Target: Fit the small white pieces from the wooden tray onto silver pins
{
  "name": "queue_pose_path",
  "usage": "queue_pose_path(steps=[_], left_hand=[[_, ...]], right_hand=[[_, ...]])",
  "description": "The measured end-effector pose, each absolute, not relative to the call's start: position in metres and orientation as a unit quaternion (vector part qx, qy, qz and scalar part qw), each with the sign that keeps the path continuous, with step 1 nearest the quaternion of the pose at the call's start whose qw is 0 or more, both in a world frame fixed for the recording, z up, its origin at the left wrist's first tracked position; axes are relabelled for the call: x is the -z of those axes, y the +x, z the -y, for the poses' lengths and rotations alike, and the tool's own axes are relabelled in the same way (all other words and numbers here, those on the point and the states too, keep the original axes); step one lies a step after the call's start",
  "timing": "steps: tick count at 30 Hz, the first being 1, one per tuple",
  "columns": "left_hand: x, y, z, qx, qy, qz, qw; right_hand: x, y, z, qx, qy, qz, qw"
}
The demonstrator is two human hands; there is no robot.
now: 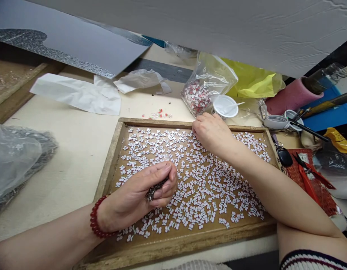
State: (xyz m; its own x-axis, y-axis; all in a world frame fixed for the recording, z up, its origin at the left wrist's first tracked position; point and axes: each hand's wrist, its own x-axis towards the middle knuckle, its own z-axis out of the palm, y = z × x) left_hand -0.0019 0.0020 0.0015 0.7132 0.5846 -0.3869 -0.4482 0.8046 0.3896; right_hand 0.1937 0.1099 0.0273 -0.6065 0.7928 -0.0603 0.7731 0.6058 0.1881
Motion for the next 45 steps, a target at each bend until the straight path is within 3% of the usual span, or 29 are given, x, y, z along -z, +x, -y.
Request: queue_pose_path(steps=[4,9,10,13,16,27,37,45], left_hand=[[-0.002,-0.001,-0.002,-0.293,0.114,-0.251,0.915],[-0.005,-0.001,-0.006,-0.371,0.053,-0.250,0.893],[-0.004,-0.001,-0.007,-0.384,0.033,-0.251,0.888],[-0.001,-0.001,-0.008,-0.387,-0.035,-0.255,0.885],[0.002,-0.002,-0.007,-0.391,-0.075,-0.242,0.885],[0.000,0.001,-0.001,-0.404,0.071,-0.242,0.879],[0.005,0.001,0.002,-0.362,0.131,-0.263,0.885],[0.002,0.001,0.002,-0.340,0.154,-0.265,0.889]], right_hand=[[-0.038,0.195,-0.098,-0.061,0.459,-0.886,0.027],[-0.057,0.175,-0.038,0.018,0.362,-0.910,-0.201],[-0.058,0.169,-0.025,0.009,0.330,-0.920,-0.210],[-0.053,0.155,-0.001,-0.069,0.306,-0.937,-0.156],[-0.042,0.150,0.000,-0.071,0.313,-0.938,-0.133],[-0.046,0.159,-0.014,0.056,0.361,-0.893,-0.264],[-0.045,0.169,-0.007,0.030,0.342,-0.900,-0.268],[-0.046,0.175,-0.010,0.129,0.343,-0.887,-0.280]])
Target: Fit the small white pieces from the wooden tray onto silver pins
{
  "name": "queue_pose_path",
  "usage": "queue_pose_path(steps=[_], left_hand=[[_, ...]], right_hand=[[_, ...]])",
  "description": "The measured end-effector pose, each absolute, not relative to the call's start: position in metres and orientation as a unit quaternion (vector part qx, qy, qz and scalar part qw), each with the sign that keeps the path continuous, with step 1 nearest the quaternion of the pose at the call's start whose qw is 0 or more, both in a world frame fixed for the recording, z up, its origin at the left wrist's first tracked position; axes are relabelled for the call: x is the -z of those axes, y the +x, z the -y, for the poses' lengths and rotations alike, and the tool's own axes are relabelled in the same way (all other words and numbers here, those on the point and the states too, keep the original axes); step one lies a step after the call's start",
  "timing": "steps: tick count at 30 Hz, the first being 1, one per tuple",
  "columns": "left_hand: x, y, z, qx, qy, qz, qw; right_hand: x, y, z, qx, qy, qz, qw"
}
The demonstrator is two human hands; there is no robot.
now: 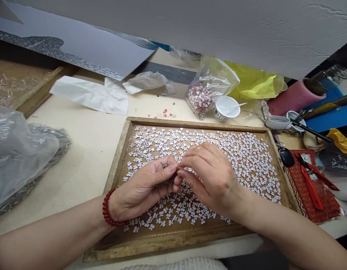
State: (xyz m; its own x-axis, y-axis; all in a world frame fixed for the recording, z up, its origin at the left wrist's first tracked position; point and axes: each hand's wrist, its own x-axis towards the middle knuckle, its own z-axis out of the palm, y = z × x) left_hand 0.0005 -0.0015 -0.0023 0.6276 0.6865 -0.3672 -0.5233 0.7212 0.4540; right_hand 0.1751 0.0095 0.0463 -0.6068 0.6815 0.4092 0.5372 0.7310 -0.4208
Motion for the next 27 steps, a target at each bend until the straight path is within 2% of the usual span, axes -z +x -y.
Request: queue_pose_path(steps=[9,14,17,19,21,24,27], left_hand=[[0.002,0.000,0.003,-0.325,0.174,-0.248,0.896],[0.002,0.000,0.002,-0.316,0.167,-0.247,0.901],[-0.003,-0.001,0.000,-0.325,0.143,-0.261,0.898],[-0.005,-0.002,-0.002,-0.330,0.112,-0.283,0.894],[-0.006,-0.002,-0.003,-0.332,0.092,-0.294,0.892],[-0.002,0.000,-0.002,-0.335,0.095,-0.267,0.898],[0.001,0.001,-0.001,-0.335,0.106,-0.247,0.903]], right_hand=[[-0.043,0.177,-0.009,-0.312,-0.385,0.832,0.250],[-0.045,0.177,-0.011,-0.342,-0.374,0.819,0.269],[-0.044,0.183,-0.025,-0.277,-0.399,0.831,0.271],[-0.040,0.190,-0.041,-0.158,-0.440,0.844,0.261],[-0.032,0.198,-0.058,-0.063,-0.463,0.859,0.211],[-0.018,0.205,-0.076,-0.027,-0.459,0.876,0.149],[-0.010,0.205,-0.081,-0.023,-0.457,0.879,0.132]])
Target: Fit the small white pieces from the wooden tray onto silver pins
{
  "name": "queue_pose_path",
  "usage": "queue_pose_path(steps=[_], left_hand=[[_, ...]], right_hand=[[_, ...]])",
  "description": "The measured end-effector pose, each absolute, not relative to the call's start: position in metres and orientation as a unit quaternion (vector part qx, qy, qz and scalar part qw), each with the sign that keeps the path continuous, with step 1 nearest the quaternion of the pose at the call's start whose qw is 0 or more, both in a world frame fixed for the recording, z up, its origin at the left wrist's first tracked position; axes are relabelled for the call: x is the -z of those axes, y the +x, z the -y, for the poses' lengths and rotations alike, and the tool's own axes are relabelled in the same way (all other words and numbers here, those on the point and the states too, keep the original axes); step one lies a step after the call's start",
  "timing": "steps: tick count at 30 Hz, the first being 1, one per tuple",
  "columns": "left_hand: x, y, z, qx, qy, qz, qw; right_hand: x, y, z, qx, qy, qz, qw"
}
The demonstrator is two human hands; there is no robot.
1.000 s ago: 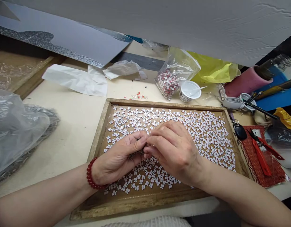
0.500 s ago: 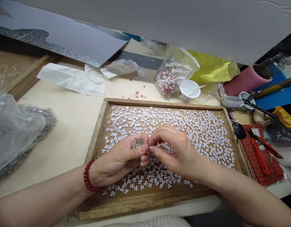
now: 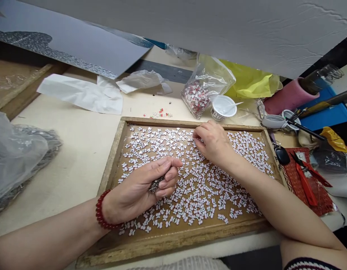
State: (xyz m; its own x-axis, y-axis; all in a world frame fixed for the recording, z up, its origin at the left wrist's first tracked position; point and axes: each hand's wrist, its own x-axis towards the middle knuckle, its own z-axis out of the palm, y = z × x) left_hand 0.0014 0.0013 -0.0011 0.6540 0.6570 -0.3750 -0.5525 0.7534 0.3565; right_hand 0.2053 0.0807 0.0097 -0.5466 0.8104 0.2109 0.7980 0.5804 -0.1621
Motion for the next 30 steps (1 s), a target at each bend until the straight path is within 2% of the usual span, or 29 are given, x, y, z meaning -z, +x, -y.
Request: queue_pose_path(steps=[19,26,30], left_hand=[[0.001,-0.001,-0.002,-0.334,0.099,-0.255,0.902],[-0.002,-0.001,-0.004,-0.358,0.089,-0.295,0.882],[-0.001,0.001,-0.004,-0.365,0.016,-0.308,0.878]], right_hand=[[-0.011,0.206,-0.079,-0.007,-0.471,0.874,0.119],[-0.045,0.181,-0.032,-0.026,-0.349,0.895,0.276],[-0.047,0.168,-0.010,0.028,-0.341,0.922,0.181]])
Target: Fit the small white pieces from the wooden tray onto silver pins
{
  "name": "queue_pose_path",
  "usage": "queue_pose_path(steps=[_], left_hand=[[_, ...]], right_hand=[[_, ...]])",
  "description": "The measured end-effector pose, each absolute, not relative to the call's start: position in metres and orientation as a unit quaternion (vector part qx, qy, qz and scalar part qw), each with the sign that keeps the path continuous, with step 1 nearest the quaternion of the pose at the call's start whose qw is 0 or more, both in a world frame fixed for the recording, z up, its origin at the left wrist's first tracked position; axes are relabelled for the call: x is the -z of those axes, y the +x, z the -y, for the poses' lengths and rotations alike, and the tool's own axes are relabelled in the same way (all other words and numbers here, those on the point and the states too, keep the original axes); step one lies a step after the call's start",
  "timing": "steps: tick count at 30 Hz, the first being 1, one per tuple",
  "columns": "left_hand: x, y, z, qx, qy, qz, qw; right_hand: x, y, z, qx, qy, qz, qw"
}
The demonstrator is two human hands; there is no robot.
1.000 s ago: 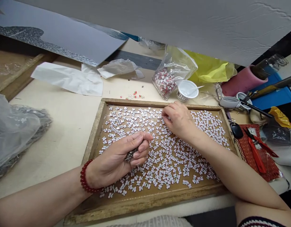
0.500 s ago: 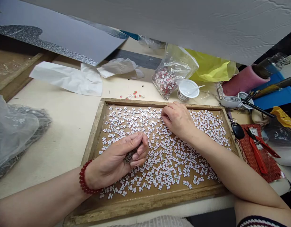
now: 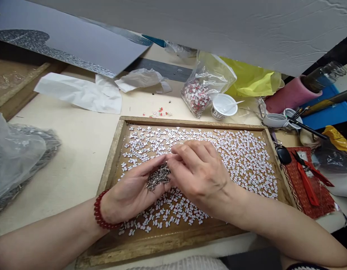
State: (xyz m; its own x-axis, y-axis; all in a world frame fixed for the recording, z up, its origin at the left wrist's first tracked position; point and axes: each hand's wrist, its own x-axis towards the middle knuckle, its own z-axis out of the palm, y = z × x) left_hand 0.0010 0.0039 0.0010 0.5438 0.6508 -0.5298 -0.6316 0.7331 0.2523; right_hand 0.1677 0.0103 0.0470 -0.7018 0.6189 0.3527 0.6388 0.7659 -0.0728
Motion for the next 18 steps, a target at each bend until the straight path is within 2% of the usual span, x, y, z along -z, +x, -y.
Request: queue_pose_path(steps=[2,8,18], left_hand=[[-0.0004,0.0013,-0.0036,-0.360,0.001,-0.311,0.880],[-0.0010,0.0008,-0.0027,-0.359,0.005,-0.329,0.873],[0.0011,0.0013,-0.0008,-0.339,0.115,-0.268,0.894]], right_hand=[[-0.0424,0.1664,-0.0079,0.041,-0.350,0.922,0.158],[-0.0362,0.1681,-0.0115,0.009,-0.353,0.920,0.168],[-0.0406,0.1720,-0.0133,-0.110,-0.379,0.883,0.257]])
